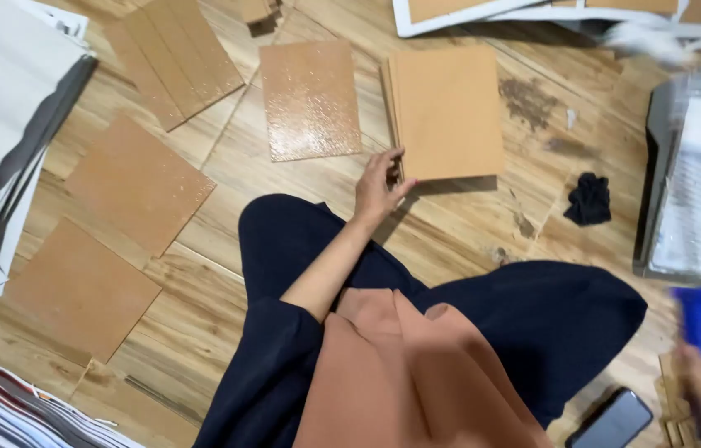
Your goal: The person applies glue to a brown cardstock piece using a small roller, then places it on a white sheet. They continue to place additional brown pieces onto the white sheet, pressing them down to adhere.
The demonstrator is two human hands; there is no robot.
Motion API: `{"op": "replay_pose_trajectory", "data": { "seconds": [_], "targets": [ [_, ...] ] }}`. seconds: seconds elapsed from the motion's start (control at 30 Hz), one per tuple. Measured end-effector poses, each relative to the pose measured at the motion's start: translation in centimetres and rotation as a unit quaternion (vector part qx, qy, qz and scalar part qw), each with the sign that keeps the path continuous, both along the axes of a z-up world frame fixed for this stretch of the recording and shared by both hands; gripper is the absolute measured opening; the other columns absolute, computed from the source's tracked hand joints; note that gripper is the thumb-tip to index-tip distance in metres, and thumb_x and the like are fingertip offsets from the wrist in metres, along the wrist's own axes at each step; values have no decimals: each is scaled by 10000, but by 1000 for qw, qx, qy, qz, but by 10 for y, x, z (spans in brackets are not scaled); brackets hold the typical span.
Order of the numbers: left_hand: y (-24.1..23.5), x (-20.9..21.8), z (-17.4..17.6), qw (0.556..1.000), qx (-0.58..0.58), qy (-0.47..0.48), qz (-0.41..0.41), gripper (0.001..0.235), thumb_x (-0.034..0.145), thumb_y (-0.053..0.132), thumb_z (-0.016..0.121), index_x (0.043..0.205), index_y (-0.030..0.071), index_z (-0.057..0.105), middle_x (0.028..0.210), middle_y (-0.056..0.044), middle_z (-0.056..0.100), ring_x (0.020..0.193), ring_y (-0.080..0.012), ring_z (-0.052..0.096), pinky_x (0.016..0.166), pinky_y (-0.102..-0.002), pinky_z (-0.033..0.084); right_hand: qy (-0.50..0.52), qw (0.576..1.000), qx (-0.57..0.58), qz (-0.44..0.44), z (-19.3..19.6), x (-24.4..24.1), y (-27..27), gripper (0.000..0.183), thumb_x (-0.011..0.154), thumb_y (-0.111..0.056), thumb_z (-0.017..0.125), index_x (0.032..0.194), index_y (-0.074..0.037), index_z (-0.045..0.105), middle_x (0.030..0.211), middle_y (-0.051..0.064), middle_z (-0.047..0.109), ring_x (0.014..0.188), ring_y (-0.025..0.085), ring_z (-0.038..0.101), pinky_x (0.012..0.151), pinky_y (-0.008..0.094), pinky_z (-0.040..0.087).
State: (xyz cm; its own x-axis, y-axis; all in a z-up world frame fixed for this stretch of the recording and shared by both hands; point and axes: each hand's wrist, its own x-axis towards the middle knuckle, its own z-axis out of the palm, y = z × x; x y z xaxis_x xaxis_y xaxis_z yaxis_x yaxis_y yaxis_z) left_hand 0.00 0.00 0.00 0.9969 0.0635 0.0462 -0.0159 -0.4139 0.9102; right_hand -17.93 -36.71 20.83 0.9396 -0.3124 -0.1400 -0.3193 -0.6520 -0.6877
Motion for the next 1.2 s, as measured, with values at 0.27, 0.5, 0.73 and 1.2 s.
{"op": "replay_pose_trajectory", "data": {
  "seconds": [0.27, 0.5, 0.73, 1.2],
  "targets": [
    [3, 7, -1, 992, -106, 51, 37, 494, 684, 234, 741, 1116, 156, 513, 1130, -38, 533, 842, -147, 636, 703, -274, 512, 271, 925, -225, 144, 8, 37, 122, 594, 801, -290, 488, 1358, -384, 305, 1135, 36, 519, 978, 300, 596, 806, 417, 472],
    [5, 5, -9, 990, -121, 71, 31, 498, 703, 274, 726, 1133, 145, 512, 1156, -45, 539, 827, -164, 650, 675, -261, 525, 121, 940, -235, 217, -26, 114, 161, 573, 823, -202, 499, 1377, -224, 352, 1037, 265, 571, 907, 518, 515, 729, 557, 399],
    [1, 3, -3, 978, -167, 111, 52, 502, 687, 252, 734, 1124, 165, 504, 1163, -25, 559, 853, -172, 667, 680, -232, 539, 184, 912, -275, 243, 8, 37, 128, 582, 830, -197, 488, 1385, -256, 326, 854, 174, 558, 762, 407, 585, 600, 504, 448],
    [4, 3, -23, 976, -202, 79, 26, 508, 678, 227, 759, 1118, 133, 522, 1177, -60, 551, 864, -193, 679, 697, -240, 556, 52, 904, -271, 326, -12, 116, 145, 605, 791, -94, 550, 1370, -143, 384, 1198, 229, 532, 939, 450, 554, 691, 521, 463]
  ]
}}
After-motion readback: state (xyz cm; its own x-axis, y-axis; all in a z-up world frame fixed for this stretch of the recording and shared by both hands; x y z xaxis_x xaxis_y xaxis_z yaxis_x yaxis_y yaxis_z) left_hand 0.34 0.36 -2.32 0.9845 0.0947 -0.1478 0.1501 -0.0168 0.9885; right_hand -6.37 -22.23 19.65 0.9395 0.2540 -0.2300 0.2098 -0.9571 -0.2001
